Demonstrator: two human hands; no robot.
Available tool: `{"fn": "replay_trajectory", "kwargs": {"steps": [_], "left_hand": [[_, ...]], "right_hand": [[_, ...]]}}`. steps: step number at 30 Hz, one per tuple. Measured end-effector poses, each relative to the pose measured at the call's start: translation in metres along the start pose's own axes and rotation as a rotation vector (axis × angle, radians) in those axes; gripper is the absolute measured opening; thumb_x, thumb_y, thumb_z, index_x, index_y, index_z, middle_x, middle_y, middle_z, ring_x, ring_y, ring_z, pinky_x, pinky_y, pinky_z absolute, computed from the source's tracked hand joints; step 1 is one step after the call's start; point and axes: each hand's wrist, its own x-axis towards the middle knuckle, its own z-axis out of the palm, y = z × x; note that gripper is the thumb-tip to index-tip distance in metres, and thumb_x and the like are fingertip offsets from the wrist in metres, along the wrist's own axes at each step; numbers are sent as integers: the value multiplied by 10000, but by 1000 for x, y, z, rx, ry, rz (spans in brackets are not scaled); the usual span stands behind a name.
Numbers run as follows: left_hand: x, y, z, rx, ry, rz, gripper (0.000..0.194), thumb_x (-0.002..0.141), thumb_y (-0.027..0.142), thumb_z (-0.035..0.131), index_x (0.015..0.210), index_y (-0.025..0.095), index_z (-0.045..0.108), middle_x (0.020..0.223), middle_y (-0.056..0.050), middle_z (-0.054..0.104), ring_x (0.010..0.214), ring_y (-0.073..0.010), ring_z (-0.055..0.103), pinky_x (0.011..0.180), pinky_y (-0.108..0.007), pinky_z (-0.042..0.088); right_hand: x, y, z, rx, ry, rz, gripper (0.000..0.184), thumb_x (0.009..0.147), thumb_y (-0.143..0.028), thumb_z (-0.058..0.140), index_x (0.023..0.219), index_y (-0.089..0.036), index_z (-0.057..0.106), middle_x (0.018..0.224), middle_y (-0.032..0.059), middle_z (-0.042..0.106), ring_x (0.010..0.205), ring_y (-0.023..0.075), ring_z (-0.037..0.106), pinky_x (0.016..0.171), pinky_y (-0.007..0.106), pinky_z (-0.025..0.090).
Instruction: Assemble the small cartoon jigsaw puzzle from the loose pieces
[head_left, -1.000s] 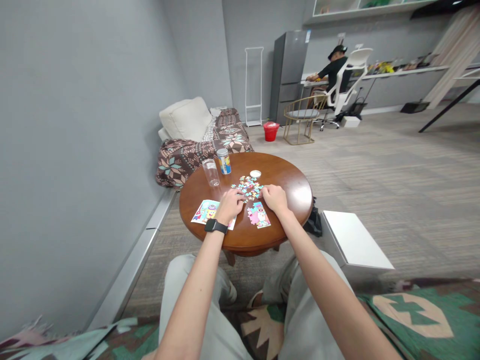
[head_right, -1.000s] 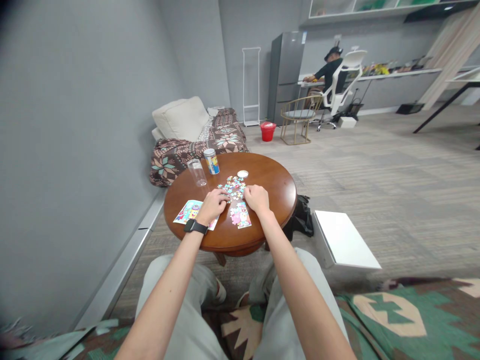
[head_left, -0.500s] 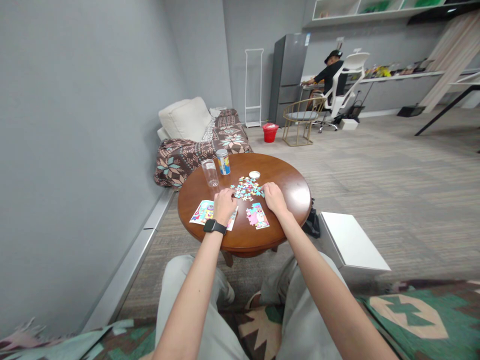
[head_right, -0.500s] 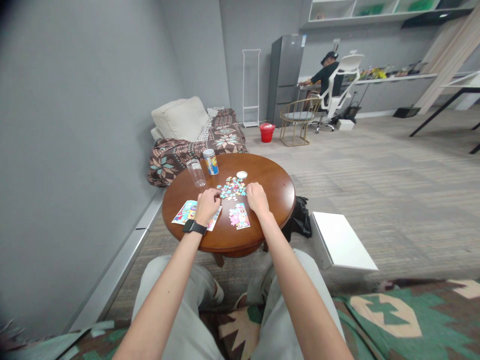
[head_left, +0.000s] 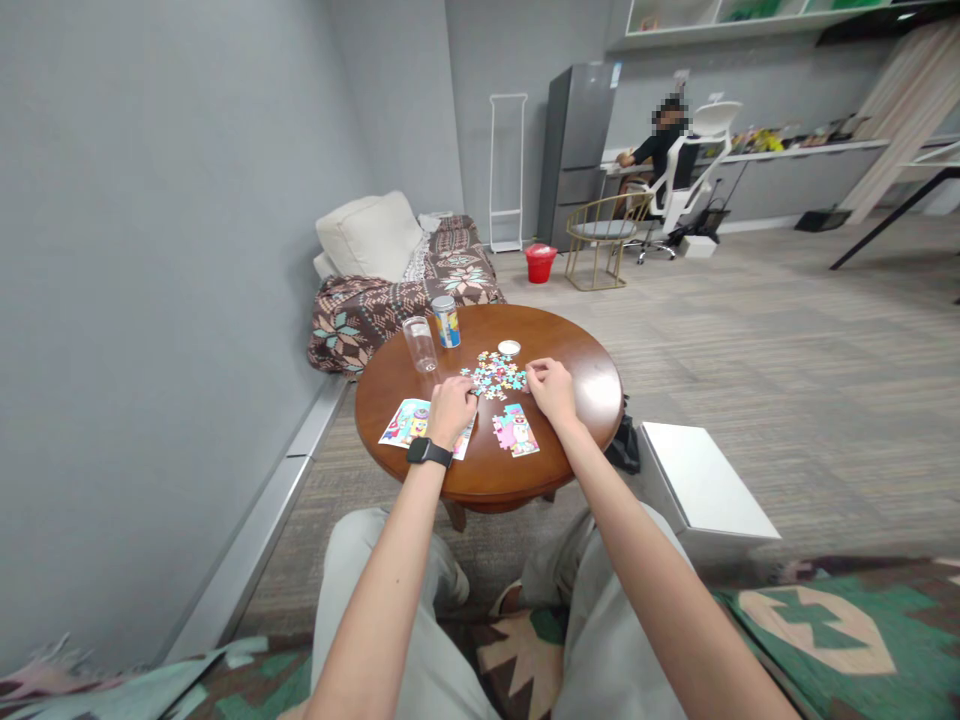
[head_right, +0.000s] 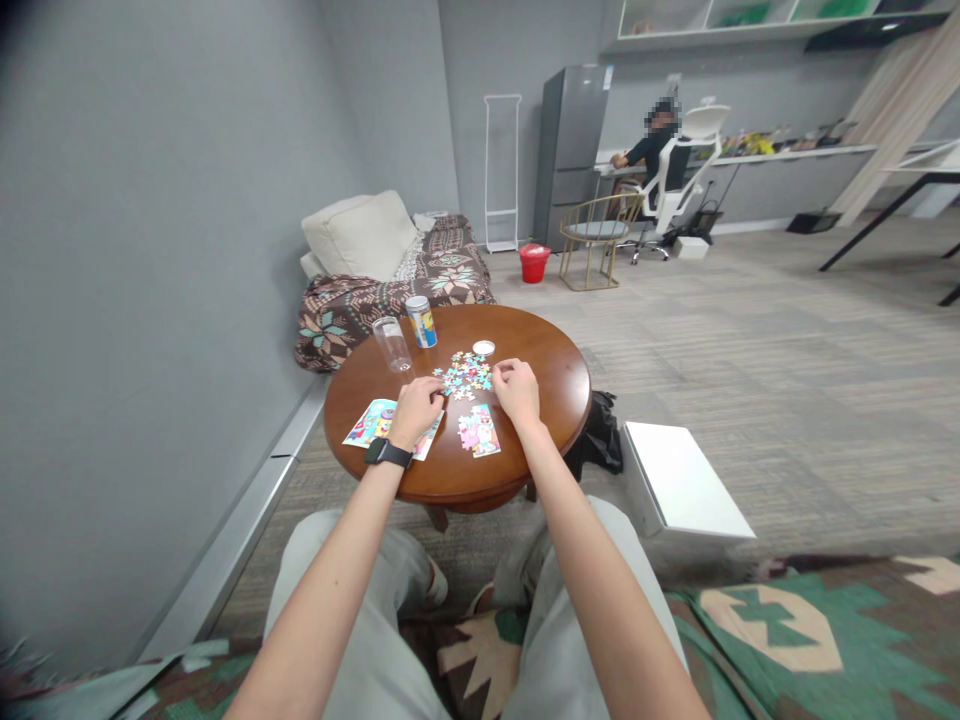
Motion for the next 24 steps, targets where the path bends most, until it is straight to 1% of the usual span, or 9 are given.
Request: {"fn": "replay_trajectory", "kwargs": {"steps": [2,4,5,7,9,14,17,21,24], "left_hand": [[0,1,0,1,-1,2,299,886,135,471,969,202,751,1210,-74,733,1180,-249,618,1015,-410,443],[0,1,-1,4,2,-9,296,887,135,465,940,200,749,1188,-71,740,1169,-252,622,1007,-417,445],[0,1,-1,6,0,-12,296,886,133,462,930,200,747,1179,-70,743,1162,-253,624,1002,-417,446],[0,1,-1,8,-6,-10,301,887,131,457,939,199,745,1171,-71,745,1154,-252,626,996,-415,448],[0,0,0,5,-7,-2,313,889,127,450,976,201,742,1177,-74,742,1155,-249,625,997,-409,449],[0,-1,0,-7,-3,18,312,887,121,451,974,207,738,1173,-74,740,1150,-245,624,1003,-402,450],[0,-1,0,-3,-7,19,310,883,117,454,979,207,734,1163,-77,740,1141,-245,626,997,-400,456],[1,-2,1,-2,-9,37,309,879,115,457,965,211,738,1145,-74,744,1127,-244,633,993,-396,458],[0,-1,1,0,-18,44,315,877,113,454,939,215,745,1139,-64,752,1122,-244,639,987,-400,457]], "right_hand": [[0,0,1,61,17,18,212,867,-252,486,874,-194,690,906,95,733,945,243,666,925,375,489],[0,1,1,147,34,24,261,871,-252,462,1009,-176,670,973,98,730,937,232,689,886,361,507],[0,0,1,184,35,17,275,881,-264,450,1041,-174,655,1010,102,723,940,230,698,871,354,512],[-1,0,1,214,26,-2,267,895,-277,432,1033,-183,641,1064,106,705,957,228,711,858,342,512],[-1,0,1,215,10,-1,253,894,-266,420,1010,-193,633,1068,102,692,983,233,718,850,332,512],[-3,3,2,299,-14,56,280,880,-236,391,1075,-198,588,890,47,662,1035,257,727,827,326,524],[-3,4,2,307,-11,55,278,875,-231,386,1067,-202,585,853,34,653,1038,257,726,840,331,523],[-3,1,0,245,13,24,277,883,-255,398,1034,-196,622,914,61,692,1001,245,724,839,331,519],[-2,-2,-2,164,24,11,298,917,-276,384,969,-193,666,985,91,725,979,232,721,862,331,510]]}}
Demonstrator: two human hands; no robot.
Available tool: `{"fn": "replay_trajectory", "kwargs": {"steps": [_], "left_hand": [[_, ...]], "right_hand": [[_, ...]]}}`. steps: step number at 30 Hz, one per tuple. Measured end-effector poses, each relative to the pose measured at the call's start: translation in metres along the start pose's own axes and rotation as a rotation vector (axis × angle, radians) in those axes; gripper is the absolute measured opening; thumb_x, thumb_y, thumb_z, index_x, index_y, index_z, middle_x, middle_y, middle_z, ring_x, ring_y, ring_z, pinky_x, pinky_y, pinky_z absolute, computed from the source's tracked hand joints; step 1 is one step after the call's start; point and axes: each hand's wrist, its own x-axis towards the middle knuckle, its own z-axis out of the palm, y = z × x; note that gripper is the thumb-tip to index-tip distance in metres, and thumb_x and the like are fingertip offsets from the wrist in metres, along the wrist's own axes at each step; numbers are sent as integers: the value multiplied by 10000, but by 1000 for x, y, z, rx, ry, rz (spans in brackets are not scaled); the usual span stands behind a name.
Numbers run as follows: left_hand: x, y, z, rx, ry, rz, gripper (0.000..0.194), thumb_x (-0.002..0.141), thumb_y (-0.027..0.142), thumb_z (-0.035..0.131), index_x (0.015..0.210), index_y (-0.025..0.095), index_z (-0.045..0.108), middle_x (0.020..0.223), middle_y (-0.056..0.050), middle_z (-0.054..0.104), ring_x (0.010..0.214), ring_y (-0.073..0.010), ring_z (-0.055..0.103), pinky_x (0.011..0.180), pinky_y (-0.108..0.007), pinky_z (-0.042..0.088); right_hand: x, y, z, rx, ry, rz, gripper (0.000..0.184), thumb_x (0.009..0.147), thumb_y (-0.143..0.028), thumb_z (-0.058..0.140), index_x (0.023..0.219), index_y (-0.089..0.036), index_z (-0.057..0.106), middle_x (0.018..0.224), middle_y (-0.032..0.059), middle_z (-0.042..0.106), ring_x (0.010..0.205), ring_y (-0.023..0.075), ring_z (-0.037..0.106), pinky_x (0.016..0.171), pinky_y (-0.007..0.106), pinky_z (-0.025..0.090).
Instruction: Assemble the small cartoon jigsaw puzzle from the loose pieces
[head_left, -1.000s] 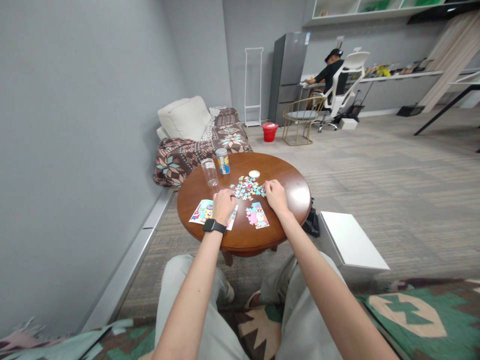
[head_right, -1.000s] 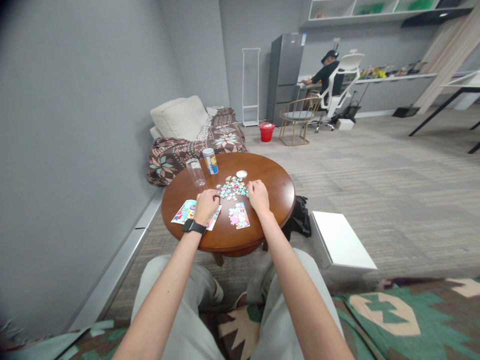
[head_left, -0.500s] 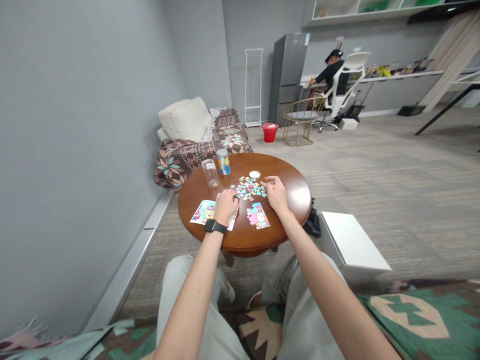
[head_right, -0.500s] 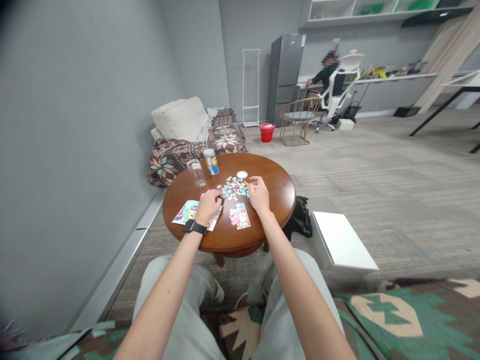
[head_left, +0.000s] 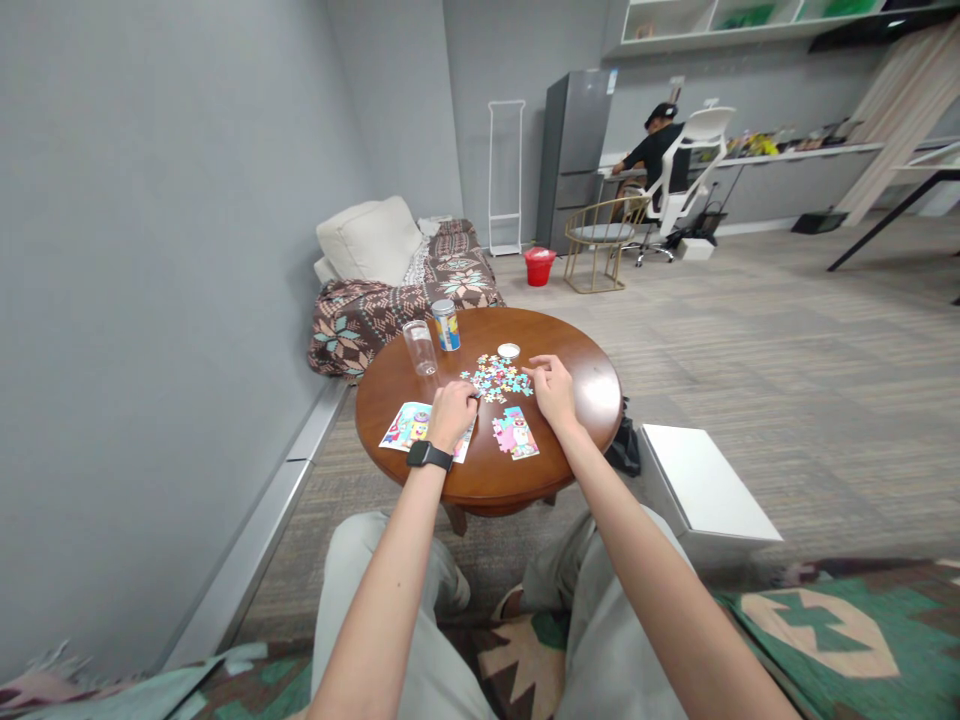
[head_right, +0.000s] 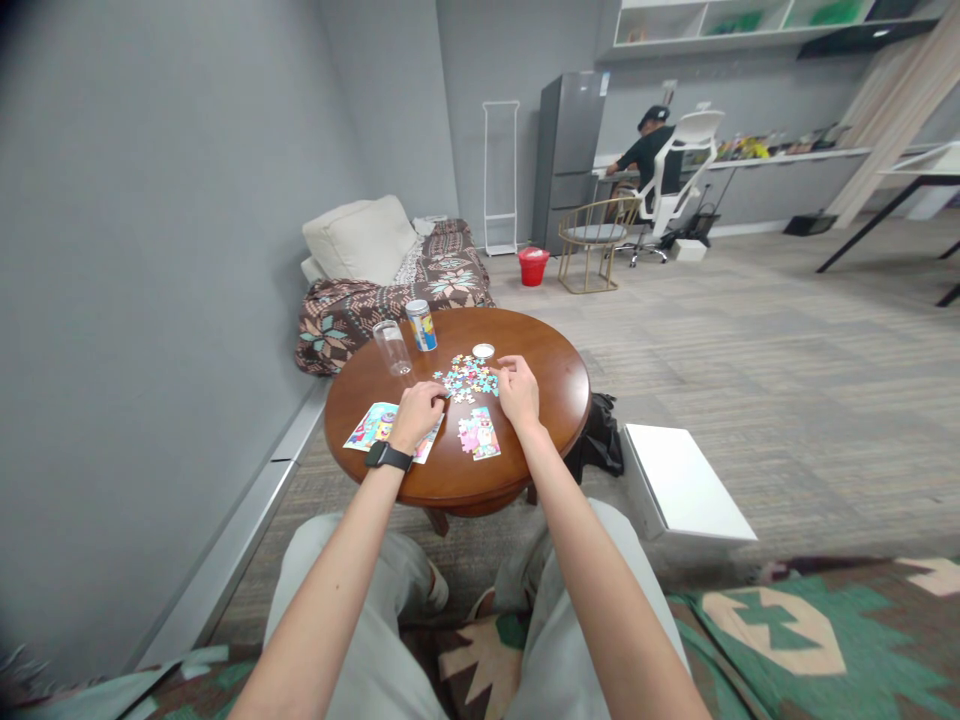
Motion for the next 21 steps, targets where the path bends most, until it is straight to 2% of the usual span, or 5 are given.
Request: {"fn": "replay_trajectory", "kwargs": {"steps": [5,7,17,19,21], "left_hand": [[0,3,-3,7,-17,-23,335,892,121,444,908,224,763,1139,-54,759,1129,-241,637,996,-411,453],[0,3,-2,10,-15,-23,337,897,128,446,909,227,768,1143,-56,755,1133,-244,631,995,-413,454],[0,1,0,20,12,-25,323,918,150,453,864,215,765,1112,-69,751,1095,-254,625,973,-423,451],[0,1,-1,21,13,-29,325,922,154,451,849,214,762,1104,-69,752,1087,-255,625,969,-425,451],[0,2,-2,17,8,-29,325,923,151,447,858,213,759,1099,-69,751,1082,-254,624,966,-424,452]], "right_hand": [[2,1,1,-100,-3,-11,484,1000,-381,309,762,-202,691,861,87,742,821,214,698,866,343,502],[2,2,2,-119,-8,-9,524,1015,-416,291,758,-203,695,828,81,734,776,208,681,845,340,502],[2,5,2,-139,-15,-59,471,1003,-341,280,1060,-190,723,1134,108,752,1099,243,683,986,365,483],[2,5,1,-135,1,-39,451,998,-342,288,1120,-200,699,1114,101,753,1063,243,693,959,365,495],[2,6,1,-105,5,0,435,998,-351,296,1211,-200,644,950,85,760,878,233,711,860,358,522]]}}
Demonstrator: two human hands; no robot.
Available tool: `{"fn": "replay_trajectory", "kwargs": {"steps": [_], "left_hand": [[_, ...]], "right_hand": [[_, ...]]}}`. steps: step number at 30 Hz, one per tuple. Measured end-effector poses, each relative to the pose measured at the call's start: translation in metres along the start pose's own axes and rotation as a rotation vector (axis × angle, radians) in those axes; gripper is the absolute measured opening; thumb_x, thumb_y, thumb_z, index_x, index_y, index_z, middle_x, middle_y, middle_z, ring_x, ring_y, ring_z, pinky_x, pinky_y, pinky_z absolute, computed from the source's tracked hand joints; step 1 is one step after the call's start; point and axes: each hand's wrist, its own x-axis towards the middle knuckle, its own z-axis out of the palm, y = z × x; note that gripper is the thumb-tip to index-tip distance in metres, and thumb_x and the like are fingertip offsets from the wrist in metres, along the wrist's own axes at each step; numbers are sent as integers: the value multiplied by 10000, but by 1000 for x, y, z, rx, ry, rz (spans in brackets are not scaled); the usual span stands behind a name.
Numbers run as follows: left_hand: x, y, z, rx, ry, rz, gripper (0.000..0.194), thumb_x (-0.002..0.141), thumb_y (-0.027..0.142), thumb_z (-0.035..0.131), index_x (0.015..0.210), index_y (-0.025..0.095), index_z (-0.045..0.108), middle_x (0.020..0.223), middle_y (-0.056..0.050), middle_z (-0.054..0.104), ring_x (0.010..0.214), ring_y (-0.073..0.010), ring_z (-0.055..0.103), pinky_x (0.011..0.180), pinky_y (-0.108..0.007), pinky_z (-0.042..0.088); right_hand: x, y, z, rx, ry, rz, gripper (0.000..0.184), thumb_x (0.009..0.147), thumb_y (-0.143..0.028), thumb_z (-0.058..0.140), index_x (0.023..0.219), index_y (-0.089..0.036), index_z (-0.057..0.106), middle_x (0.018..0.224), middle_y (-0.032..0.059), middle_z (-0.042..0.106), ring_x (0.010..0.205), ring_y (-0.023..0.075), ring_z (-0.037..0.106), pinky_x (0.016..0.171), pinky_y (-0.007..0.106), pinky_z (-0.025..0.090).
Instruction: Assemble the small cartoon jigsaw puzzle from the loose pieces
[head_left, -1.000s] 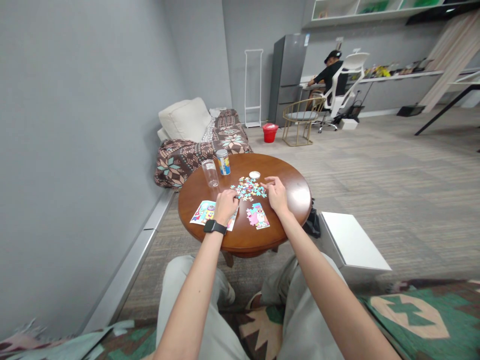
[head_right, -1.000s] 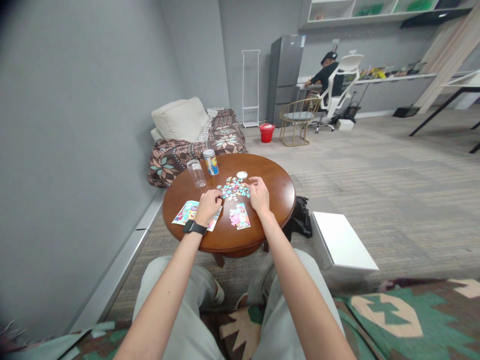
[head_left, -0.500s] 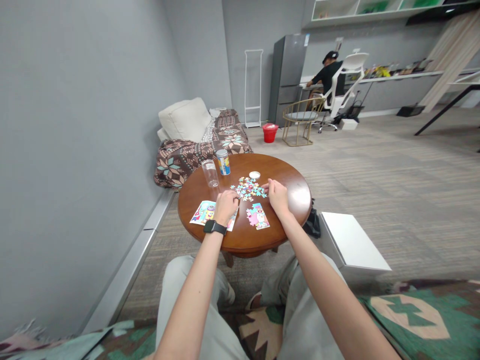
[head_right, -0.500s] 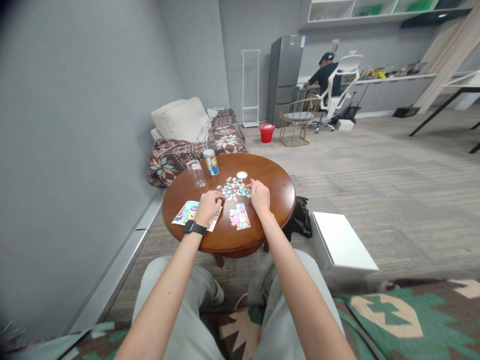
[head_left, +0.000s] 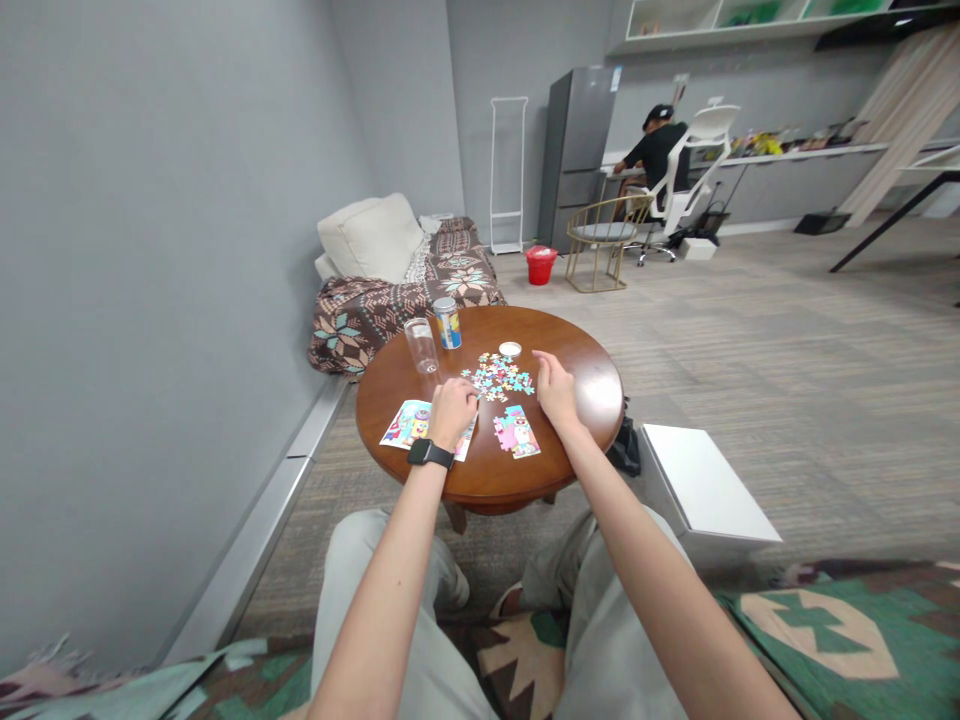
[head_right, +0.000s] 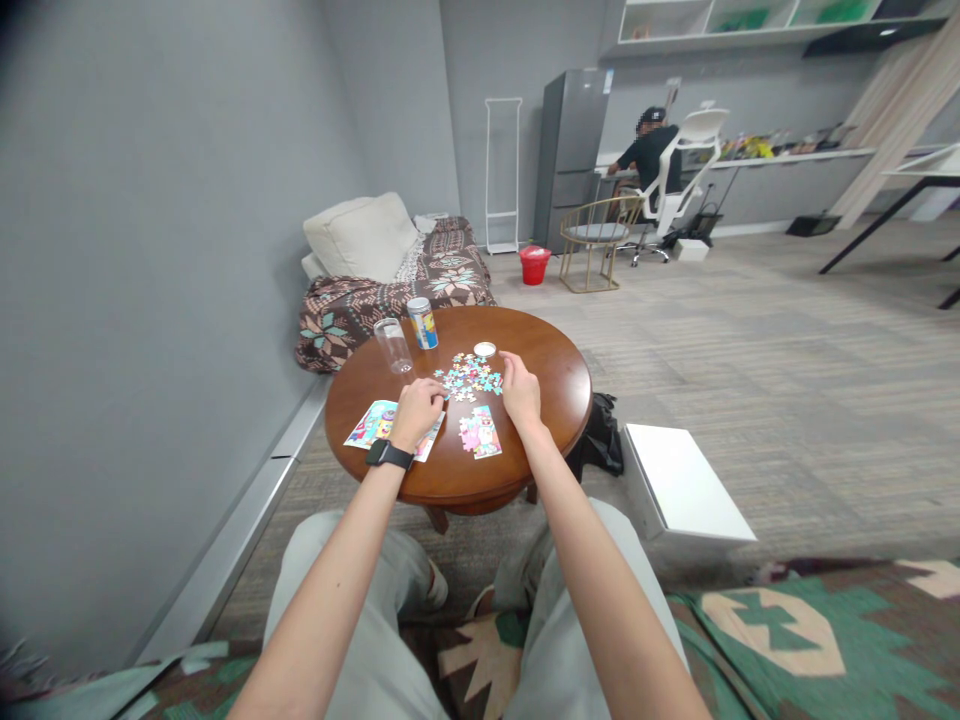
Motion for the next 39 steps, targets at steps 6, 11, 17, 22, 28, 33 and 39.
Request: {"fn": "replay_trajectory", "kwargs": {"steps": [6,11,17,22,28,33,39], "left_hand": [[0,3,-2,-18,-27,20,309,906,115,446,887,205,741,1103,-70,746,1094,-249,620,977,-408,450],[0,2,-2,-18,-36,31,296,889,95,458,924,195,734,1103,-73,739,1098,-250,616,978,-402,459],[-1,4,-1,-64,-76,143,296,872,113,496,999,195,750,1157,-61,729,1146,-239,607,1016,-386,455],[-2,8,-2,-90,-138,210,320,883,122,488,993,221,771,1180,-32,735,1170,-220,610,1045,-391,438],[-2,7,-1,-83,-116,151,304,891,133,490,1005,209,762,1200,-53,733,1189,-225,607,1056,-397,440],[-1,3,3,-70,-91,126,293,881,109,488,1012,197,736,1205,-60,729,1192,-229,606,1051,-395,441],[-1,2,3,-21,-35,70,275,880,103,487,1001,202,712,1187,-59,724,1170,-243,602,992,-390,448]], "right_hand": [[2,9,5,178,44,27,395,933,-218,300,1262,-185,516,754,0,641,586,149,583,650,286,500],[5,13,8,243,52,-46,330,826,-129,373,1048,-192,609,853,31,644,707,166,615,730,329,531],[3,5,3,106,11,-191,227,764,-84,443,702,-212,621,827,47,656,817,198,622,838,349,510],[2,7,3,18,31,-117,224,757,-76,440,694,-211,607,842,56,642,818,203,611,824,344,495],[4,15,6,-38,29,0,241,748,-59,421,726,-205,612,882,68,642,859,214,614,838,351,492],[5,20,8,-60,-46,27,253,737,-38,438,768,-199,631,898,69,644,845,208,615,841,349,509],[3,23,11,-144,-163,-66,285,719,-29,499,854,-195,688,985,74,701,959,235,625,932,385,501]]}}
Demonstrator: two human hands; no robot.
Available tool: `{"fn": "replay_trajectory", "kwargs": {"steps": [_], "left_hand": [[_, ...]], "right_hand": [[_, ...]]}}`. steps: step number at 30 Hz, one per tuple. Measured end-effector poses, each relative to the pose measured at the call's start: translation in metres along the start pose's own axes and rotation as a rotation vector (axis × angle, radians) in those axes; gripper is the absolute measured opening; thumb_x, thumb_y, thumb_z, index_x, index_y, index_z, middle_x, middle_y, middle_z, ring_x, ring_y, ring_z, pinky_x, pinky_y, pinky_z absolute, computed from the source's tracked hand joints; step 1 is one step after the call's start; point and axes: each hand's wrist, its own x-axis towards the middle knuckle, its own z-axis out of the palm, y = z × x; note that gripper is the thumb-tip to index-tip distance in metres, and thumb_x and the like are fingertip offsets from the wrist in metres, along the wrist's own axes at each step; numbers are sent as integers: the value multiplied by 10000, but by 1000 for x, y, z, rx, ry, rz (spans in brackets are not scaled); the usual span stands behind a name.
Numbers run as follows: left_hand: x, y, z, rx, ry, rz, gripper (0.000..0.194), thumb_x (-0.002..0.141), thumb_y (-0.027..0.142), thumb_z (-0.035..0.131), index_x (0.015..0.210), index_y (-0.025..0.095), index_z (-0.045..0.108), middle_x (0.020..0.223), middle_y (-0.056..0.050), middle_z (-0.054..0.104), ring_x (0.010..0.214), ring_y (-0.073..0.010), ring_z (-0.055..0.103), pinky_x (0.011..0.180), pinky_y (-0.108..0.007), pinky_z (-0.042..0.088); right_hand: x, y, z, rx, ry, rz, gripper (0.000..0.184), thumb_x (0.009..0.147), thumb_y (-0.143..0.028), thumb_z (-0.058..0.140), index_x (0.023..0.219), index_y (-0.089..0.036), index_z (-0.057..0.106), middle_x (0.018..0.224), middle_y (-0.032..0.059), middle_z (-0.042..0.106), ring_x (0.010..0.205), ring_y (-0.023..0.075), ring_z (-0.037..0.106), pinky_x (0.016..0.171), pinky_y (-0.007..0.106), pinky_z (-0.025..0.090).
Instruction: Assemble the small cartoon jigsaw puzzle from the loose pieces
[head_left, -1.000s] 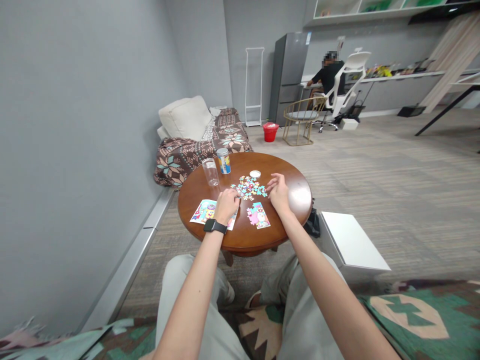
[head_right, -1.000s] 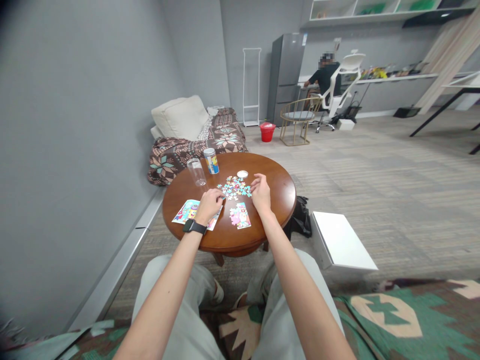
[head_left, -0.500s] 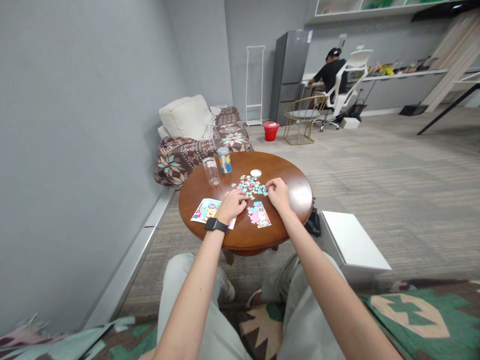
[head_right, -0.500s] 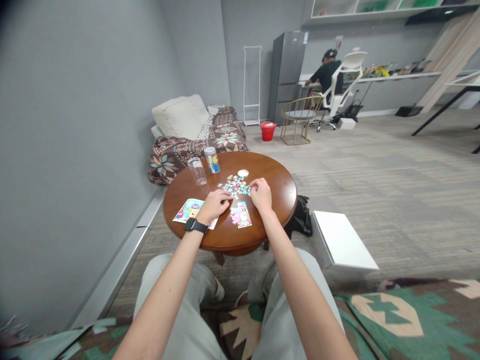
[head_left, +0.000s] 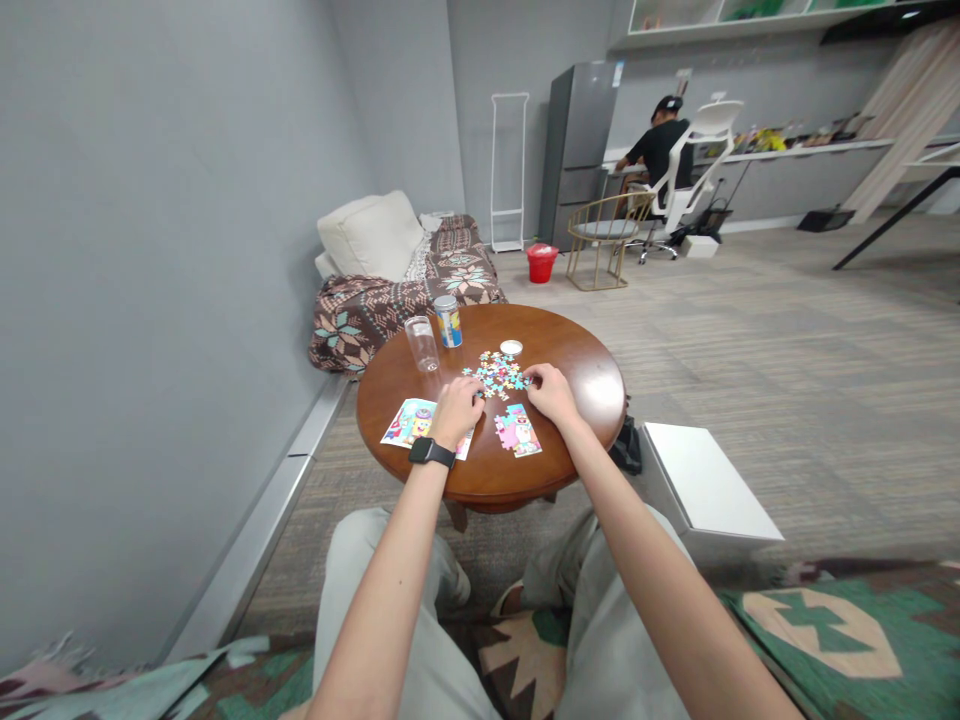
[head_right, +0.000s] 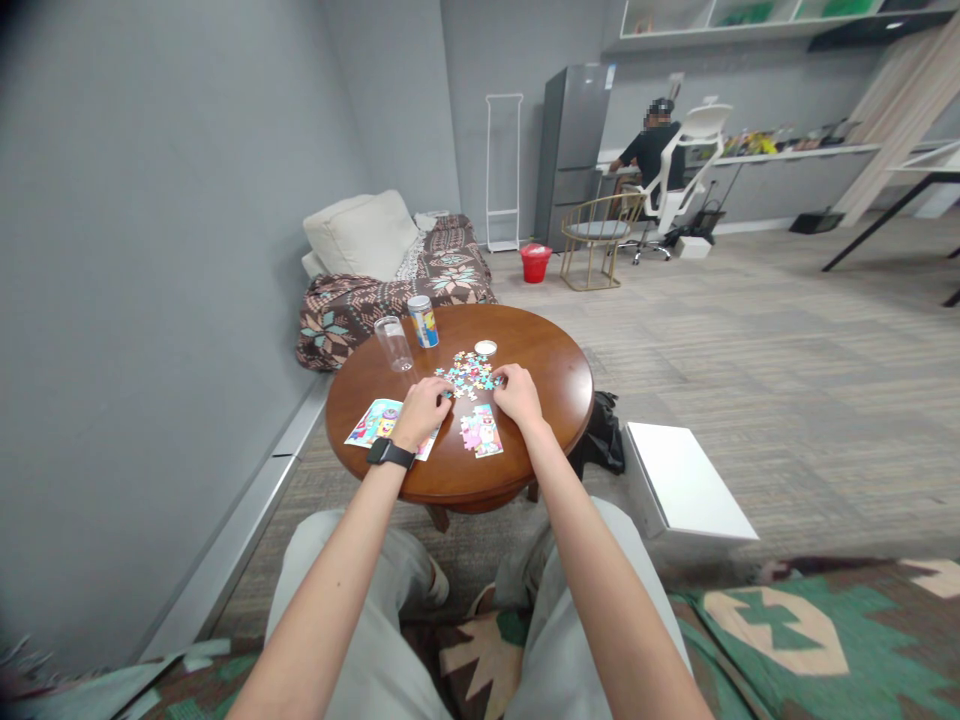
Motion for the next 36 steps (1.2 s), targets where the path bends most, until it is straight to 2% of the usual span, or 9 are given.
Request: {"fn": "replay_trajectory", "kwargs": {"steps": [4,9,13,16,23,36], "left_hand": [[-1,1,-1,36,28,-51,255,887,114,488,997,195,703,1150,-79,719,1122,-253,608,953,-388,454],[-1,-1,-1,60,36,-109,249,907,142,480,1000,184,707,1130,-88,716,1095,-259,608,936,-391,456],[0,-4,0,42,42,-132,275,903,146,480,1048,175,712,1170,-84,719,1124,-256,612,965,-397,453],[1,-5,1,29,48,-151,277,901,159,493,1061,178,719,1215,-82,716,1155,-256,612,990,-399,450],[1,-4,0,36,34,-148,227,899,191,522,937,193,746,1211,-91,714,1138,-274,621,978,-417,466],[0,0,-4,17,39,-150,91,876,207,571,843,201,656,1077,-86,704,1070,-266,608,935,-400,460]], "right_hand": [[-1,1,1,-52,-36,-30,269,750,-52,541,898,-204,706,1018,71,726,1003,252,628,973,417,490],[0,4,2,-3,-33,-37,289,756,-51,532,939,-207,693,1020,60,715,993,230,641,960,401,508],[1,5,2,64,-47,-42,331,739,-30,499,951,-200,687,1001,52,688,927,193,652,912,363,533],[1,4,2,48,-47,-38,314,744,-45,515,951,-193,698,1004,60,687,933,200,645,923,376,529],[0,1,1,-51,-89,-45,206,792,-136,625,956,-211,724,1030,63,727,1003,242,621,972,413,489],[0,1,1,-33,-58,-9,254,781,-49,575,926,-190,728,1003,65,733,990,226,633,963,378,491]]}}
